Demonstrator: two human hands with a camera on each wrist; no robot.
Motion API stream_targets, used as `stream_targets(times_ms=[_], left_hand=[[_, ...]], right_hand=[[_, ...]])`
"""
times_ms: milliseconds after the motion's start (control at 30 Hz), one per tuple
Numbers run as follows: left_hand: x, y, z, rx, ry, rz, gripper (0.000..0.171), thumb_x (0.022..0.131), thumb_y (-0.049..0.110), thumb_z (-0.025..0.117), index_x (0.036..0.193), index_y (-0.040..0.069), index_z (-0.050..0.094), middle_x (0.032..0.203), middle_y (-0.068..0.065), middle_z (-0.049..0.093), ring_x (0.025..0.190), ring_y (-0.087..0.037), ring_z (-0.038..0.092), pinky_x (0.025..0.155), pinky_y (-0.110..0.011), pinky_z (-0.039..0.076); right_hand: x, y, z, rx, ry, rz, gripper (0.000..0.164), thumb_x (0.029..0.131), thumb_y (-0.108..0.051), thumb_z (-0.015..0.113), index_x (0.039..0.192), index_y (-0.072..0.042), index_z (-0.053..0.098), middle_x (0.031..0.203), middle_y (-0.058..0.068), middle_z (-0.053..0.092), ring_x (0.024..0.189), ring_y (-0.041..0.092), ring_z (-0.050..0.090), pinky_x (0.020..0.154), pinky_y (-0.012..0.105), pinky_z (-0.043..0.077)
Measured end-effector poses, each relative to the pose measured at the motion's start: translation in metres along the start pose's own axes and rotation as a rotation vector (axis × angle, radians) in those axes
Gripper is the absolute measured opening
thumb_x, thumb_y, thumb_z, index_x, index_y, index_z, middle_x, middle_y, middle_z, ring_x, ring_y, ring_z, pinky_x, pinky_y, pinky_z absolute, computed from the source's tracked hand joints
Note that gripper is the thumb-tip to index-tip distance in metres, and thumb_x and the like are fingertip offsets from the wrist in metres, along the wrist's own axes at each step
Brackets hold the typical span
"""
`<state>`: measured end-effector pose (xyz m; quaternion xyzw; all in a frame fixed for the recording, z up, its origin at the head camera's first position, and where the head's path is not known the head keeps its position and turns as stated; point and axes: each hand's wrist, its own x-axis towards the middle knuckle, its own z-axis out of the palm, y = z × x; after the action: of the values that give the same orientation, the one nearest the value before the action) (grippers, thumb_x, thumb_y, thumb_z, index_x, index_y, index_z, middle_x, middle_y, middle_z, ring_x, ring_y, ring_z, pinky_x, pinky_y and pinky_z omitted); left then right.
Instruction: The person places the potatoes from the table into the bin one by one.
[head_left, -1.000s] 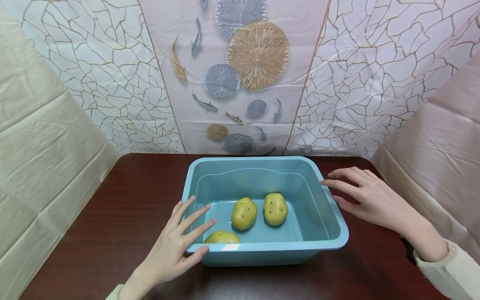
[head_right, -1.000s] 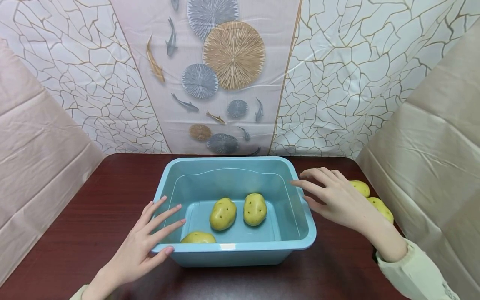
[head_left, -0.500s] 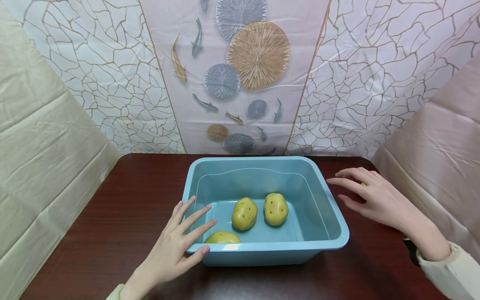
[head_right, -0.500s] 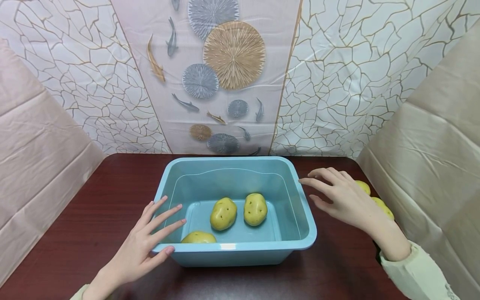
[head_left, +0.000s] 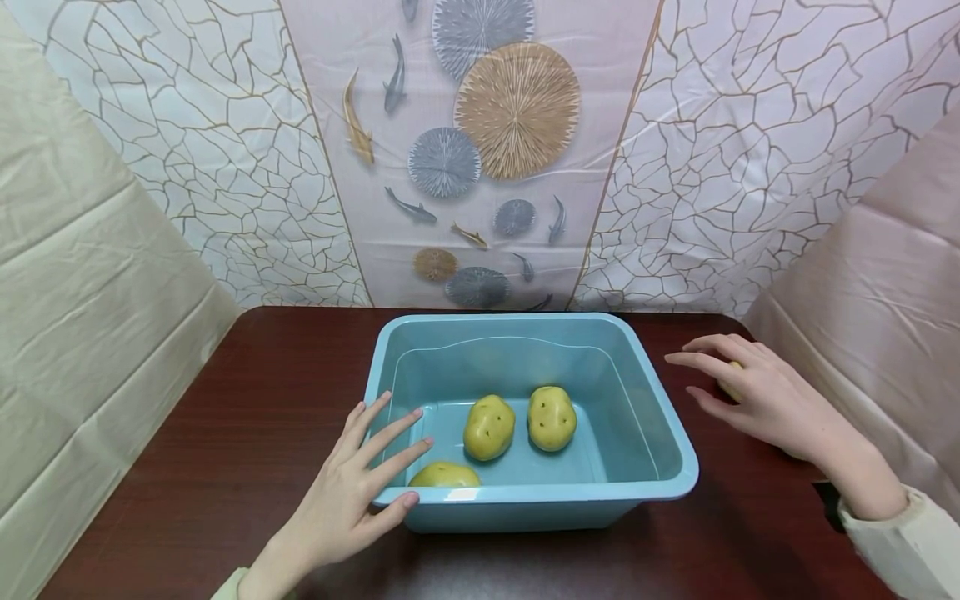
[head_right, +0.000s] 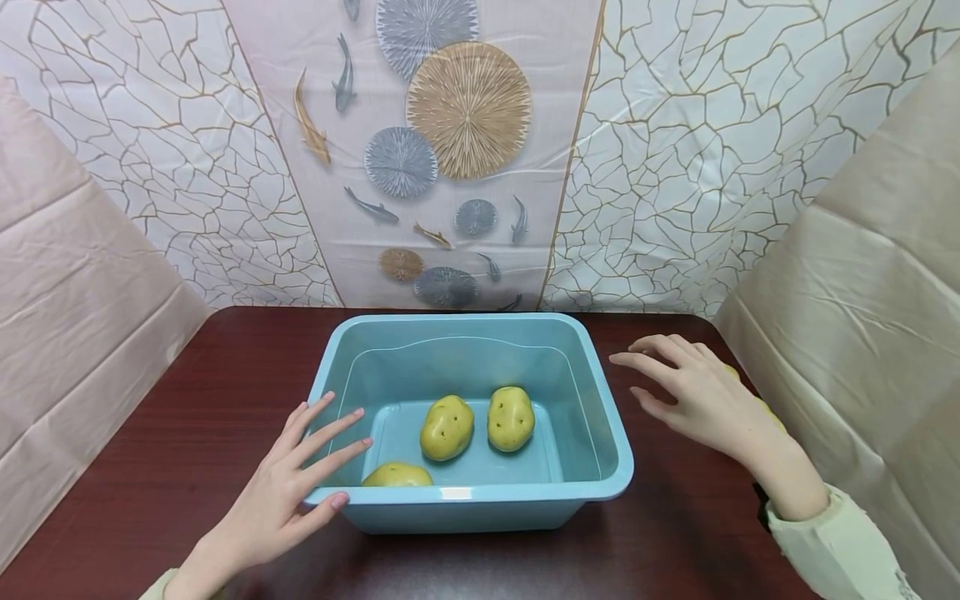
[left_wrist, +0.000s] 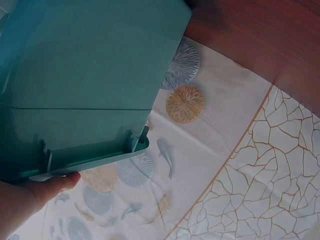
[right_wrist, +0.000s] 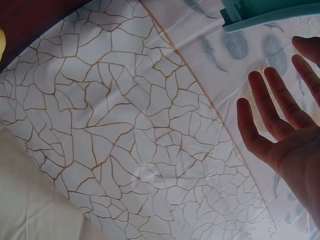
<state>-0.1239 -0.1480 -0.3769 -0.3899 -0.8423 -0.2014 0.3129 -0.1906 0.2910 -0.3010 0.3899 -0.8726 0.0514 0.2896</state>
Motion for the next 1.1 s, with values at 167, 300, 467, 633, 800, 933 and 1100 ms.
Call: stream_targets(times_ms=[167, 300, 467, 633, 800, 933, 1100], left_hand=[[0.0, 0.0, 0.0, -0.003, -0.004, 0.001, 0.04, 0.087, 0.037, 0.047, 0.122, 0.019, 0.055, 0.136, -0.006, 0.044, 0.133, -0.035, 0.024, 0.112, -0.043, 0.005], [0.0, 0.0, 0.0, -0.005, -0.003, 0.001, 0.04, 0.087, 0.037, 0.047, 0.123, 0.019, 0.055, 0.136, -0.006, 0.044, 0.133, -0.035, 0.024, 0.112, -0.042, 0.003], [0.0, 0.0, 0.0, -0.005, -0.003, -0.001, 0.04, 0.089, 0.039, 0.044, 0.122, 0.019, 0.055, 0.136, -0.006, 0.044, 0.133, -0.035, 0.024, 0.112, -0.042, 0.004], [0.0, 0.001, 0.0, -0.002, -0.006, -0.003, 0.04, 0.089, 0.039, 0.043, 0.122, 0.019, 0.055, 0.136, -0.005, 0.044, 0.133, -0.035, 0.024, 0.112, -0.043, 0.004], [0.0, 0.001, -0.001, -0.003, -0.008, -0.004, 0.04, 0.089, 0.038, 0.045, 0.123, 0.019, 0.055, 0.136, -0.005, 0.044, 0.133, -0.035, 0.024, 0.112, -0.042, 0.004], [0.0, 0.001, -0.001, -0.004, -0.009, -0.008, 0.04, 0.088, 0.038, 0.045, 0.123, 0.02, 0.055, 0.136, -0.005, 0.043, 0.133, -0.035, 0.024, 0.113, -0.041, 0.003], [0.0, 0.001, -0.001, -0.005, -0.008, -0.006, 0.04, 0.088, 0.038, 0.046, 0.123, 0.019, 0.055, 0.136, -0.005, 0.043, 0.133, -0.035, 0.023, 0.113, -0.042, 0.003]], right_hand=[[-0.003, 0.002, 0.001, 0.003, 0.01, -0.002, 0.051, 0.09, -0.049, 0.029, 0.109, -0.016, 0.063, 0.098, 0.001, 0.056, 0.087, 0.011, 0.048, 0.071, 0.028, 0.031], [-0.006, 0.006, 0.002, 0.01, 0.003, 0.014, 0.051, 0.09, -0.05, 0.028, 0.11, -0.018, 0.062, 0.099, -0.001, 0.057, 0.087, 0.01, 0.048, 0.072, 0.028, 0.031], [-0.01, 0.01, 0.003, 0.023, 0.007, 0.017, 0.046, 0.089, -0.049, 0.034, 0.111, -0.019, 0.062, 0.097, -0.002, 0.057, 0.087, 0.01, 0.049, 0.072, 0.028, 0.032], [-0.012, 0.014, 0.003, 0.027, 0.019, 0.016, 0.049, 0.089, -0.05, 0.032, 0.109, -0.018, 0.063, 0.098, -0.002, 0.058, 0.088, 0.01, 0.049, 0.073, 0.028, 0.032], [-0.014, 0.017, 0.003, 0.034, 0.014, 0.022, 0.039, 0.087, -0.044, 0.045, 0.11, -0.018, 0.063, 0.099, -0.002, 0.058, 0.089, 0.011, 0.049, 0.071, 0.028, 0.033], [-0.017, 0.02, 0.003, 0.035, -0.001, 0.037, 0.035, 0.076, -0.026, 0.06, 0.11, -0.017, 0.062, 0.1, -0.002, 0.058, 0.09, 0.011, 0.049, 0.071, 0.028, 0.032], [-0.022, 0.026, 0.006, 0.038, -0.003, 0.057, 0.042, 0.068, -0.018, 0.068, 0.11, -0.016, 0.062, 0.099, -0.002, 0.059, 0.089, 0.011, 0.049, 0.071, 0.028, 0.033]])
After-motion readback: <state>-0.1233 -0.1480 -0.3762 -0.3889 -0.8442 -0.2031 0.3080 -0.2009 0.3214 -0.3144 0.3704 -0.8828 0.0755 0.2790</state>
